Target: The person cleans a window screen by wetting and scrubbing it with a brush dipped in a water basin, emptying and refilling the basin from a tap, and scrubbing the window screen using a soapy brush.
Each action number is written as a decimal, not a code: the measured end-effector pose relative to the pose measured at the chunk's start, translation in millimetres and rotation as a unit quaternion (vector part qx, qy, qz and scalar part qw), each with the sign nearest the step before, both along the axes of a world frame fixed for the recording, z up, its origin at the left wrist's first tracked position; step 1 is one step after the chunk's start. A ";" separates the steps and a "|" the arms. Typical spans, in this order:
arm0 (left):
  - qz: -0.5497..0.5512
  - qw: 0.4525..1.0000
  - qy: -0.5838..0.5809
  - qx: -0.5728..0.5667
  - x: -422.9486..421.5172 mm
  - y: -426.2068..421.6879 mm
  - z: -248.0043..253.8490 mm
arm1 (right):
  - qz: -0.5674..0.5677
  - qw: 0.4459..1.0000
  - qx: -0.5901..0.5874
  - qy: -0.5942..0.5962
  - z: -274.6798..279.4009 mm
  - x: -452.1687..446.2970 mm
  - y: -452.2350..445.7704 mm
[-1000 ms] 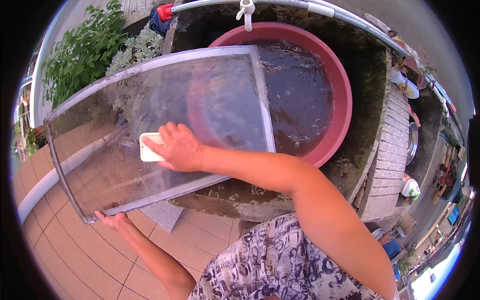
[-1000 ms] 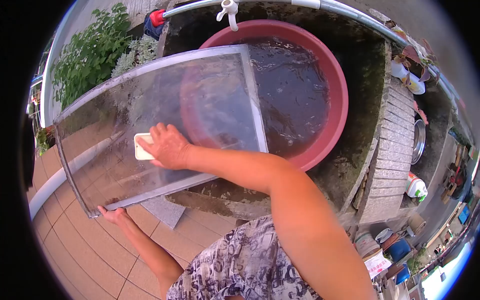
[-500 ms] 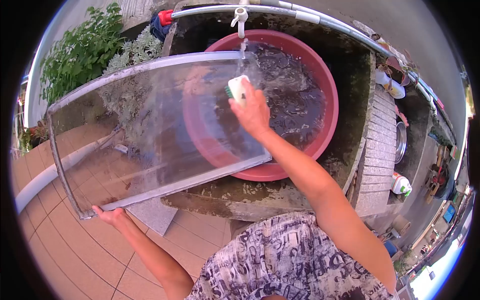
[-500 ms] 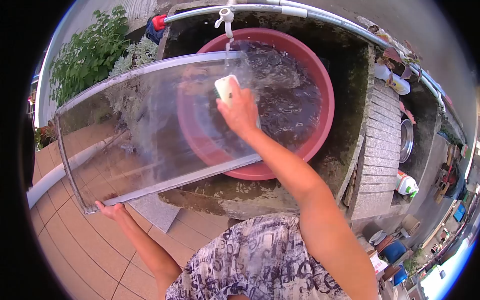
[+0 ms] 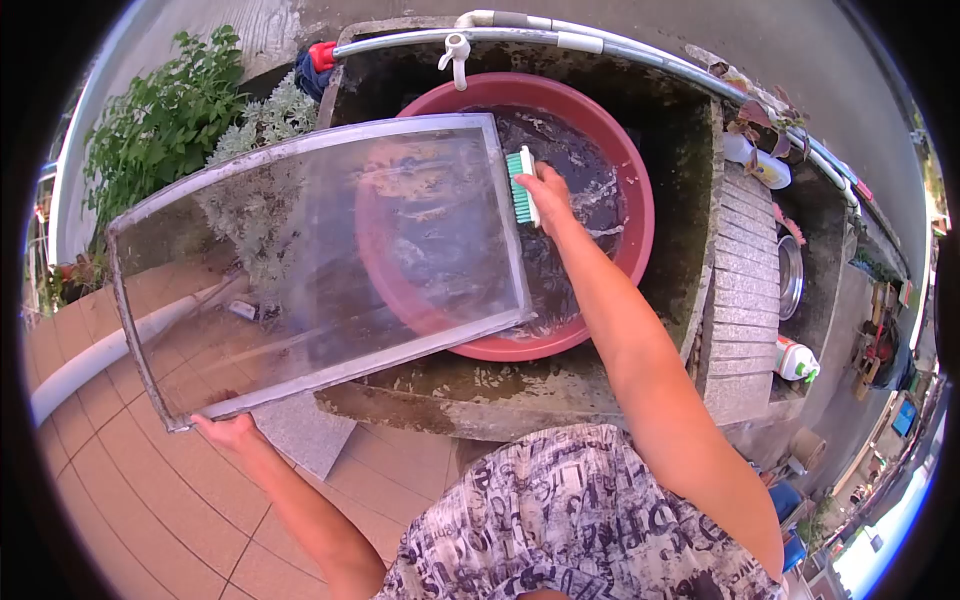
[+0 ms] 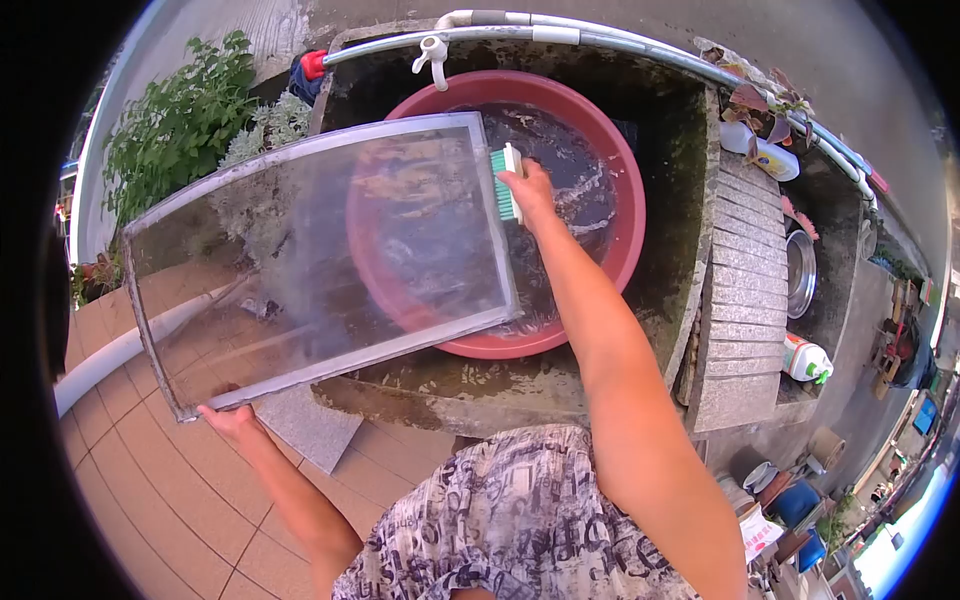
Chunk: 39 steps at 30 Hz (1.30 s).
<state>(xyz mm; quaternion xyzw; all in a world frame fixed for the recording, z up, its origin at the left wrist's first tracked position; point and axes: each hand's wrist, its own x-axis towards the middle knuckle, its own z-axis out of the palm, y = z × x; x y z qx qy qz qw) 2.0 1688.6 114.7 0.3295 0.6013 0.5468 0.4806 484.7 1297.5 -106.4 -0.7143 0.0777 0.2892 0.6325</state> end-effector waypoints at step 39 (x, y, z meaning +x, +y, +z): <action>-0.510 0.569 0.514 0.389 246.5 -209.6 429.3 | 0.001 0.951 0.288 -0.113 223.6 -72.6 -183.0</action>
